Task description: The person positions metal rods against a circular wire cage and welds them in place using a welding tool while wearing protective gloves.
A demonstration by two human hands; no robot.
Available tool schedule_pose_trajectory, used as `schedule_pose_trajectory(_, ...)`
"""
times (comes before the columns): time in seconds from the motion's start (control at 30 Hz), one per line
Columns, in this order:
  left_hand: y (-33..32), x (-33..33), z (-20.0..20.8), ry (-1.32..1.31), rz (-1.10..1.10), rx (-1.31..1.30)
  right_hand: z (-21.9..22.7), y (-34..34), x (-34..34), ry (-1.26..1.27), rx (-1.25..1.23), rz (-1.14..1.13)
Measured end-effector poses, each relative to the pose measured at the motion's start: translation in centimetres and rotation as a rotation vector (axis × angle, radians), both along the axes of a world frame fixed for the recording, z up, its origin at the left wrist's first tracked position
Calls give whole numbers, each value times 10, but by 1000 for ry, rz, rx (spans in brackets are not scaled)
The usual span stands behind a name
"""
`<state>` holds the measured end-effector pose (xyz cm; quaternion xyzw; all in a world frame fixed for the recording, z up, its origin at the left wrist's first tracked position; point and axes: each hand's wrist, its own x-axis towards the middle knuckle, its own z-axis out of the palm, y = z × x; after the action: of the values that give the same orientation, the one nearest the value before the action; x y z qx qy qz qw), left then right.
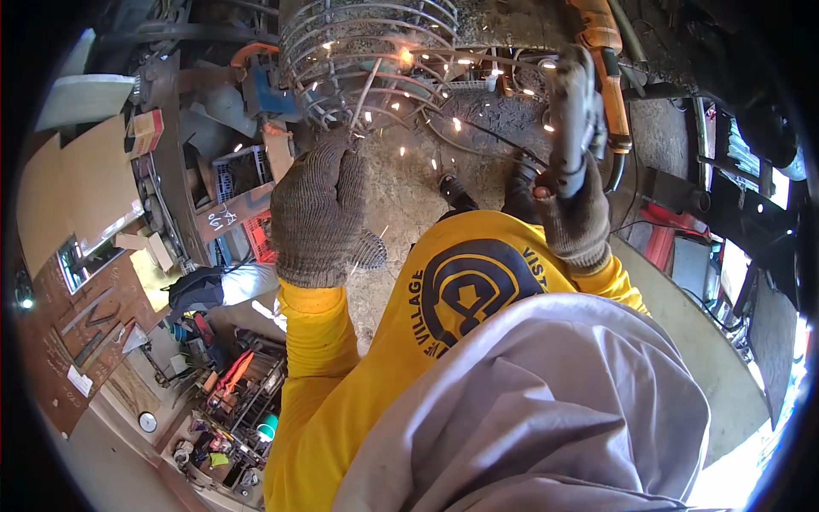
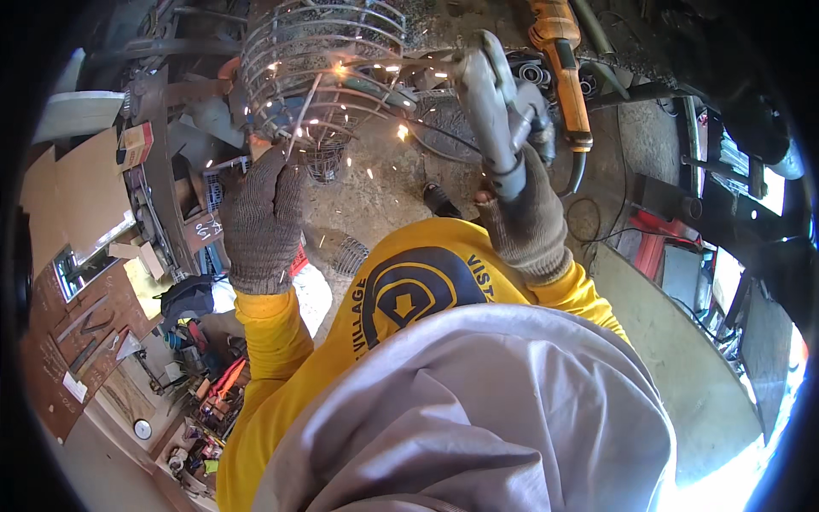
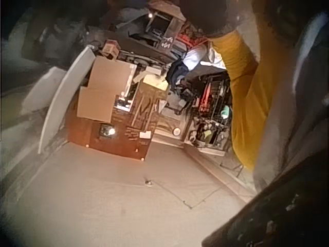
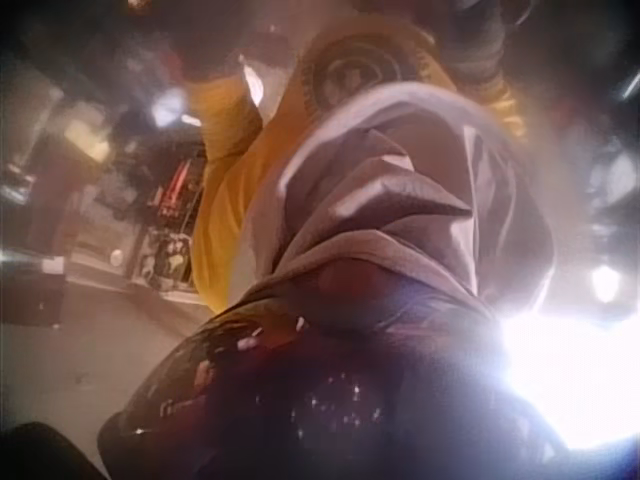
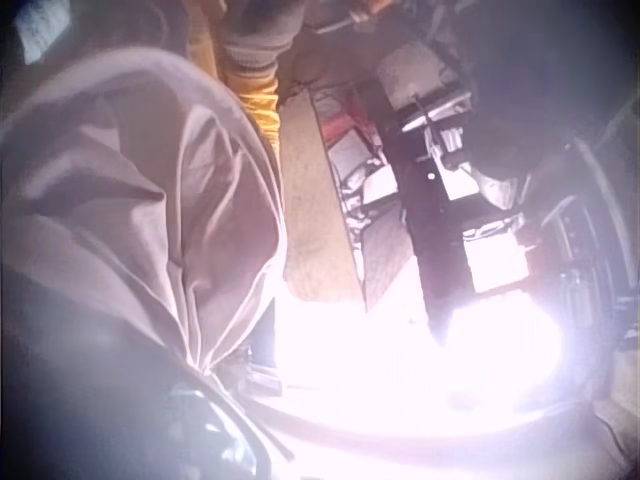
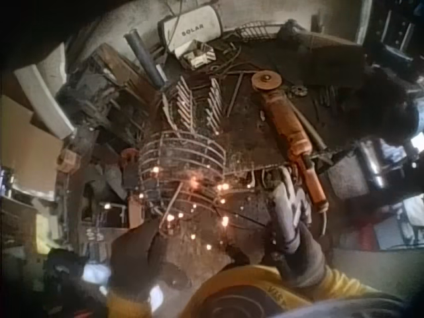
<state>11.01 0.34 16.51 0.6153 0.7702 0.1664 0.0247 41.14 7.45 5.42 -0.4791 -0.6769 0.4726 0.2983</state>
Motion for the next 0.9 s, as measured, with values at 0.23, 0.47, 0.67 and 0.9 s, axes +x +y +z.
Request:
schedule_pose_trajectory(0.23,-1,-1,-2,3,-13,16,10,-2,-5,177,-172,-8)
schedule_pose_trajectory(0.47,0,-1,0,3,-31,26,7,-5,-7,218,-184,17)
schedule_pose_trajectory(0.67,-1,0,-2,7,-31,42,11,-4,-10,191,-195,18)
schedule_pose_trajectory(0.9,2,2,4,18,-37,3,7,-3,-10,179,-134,32)
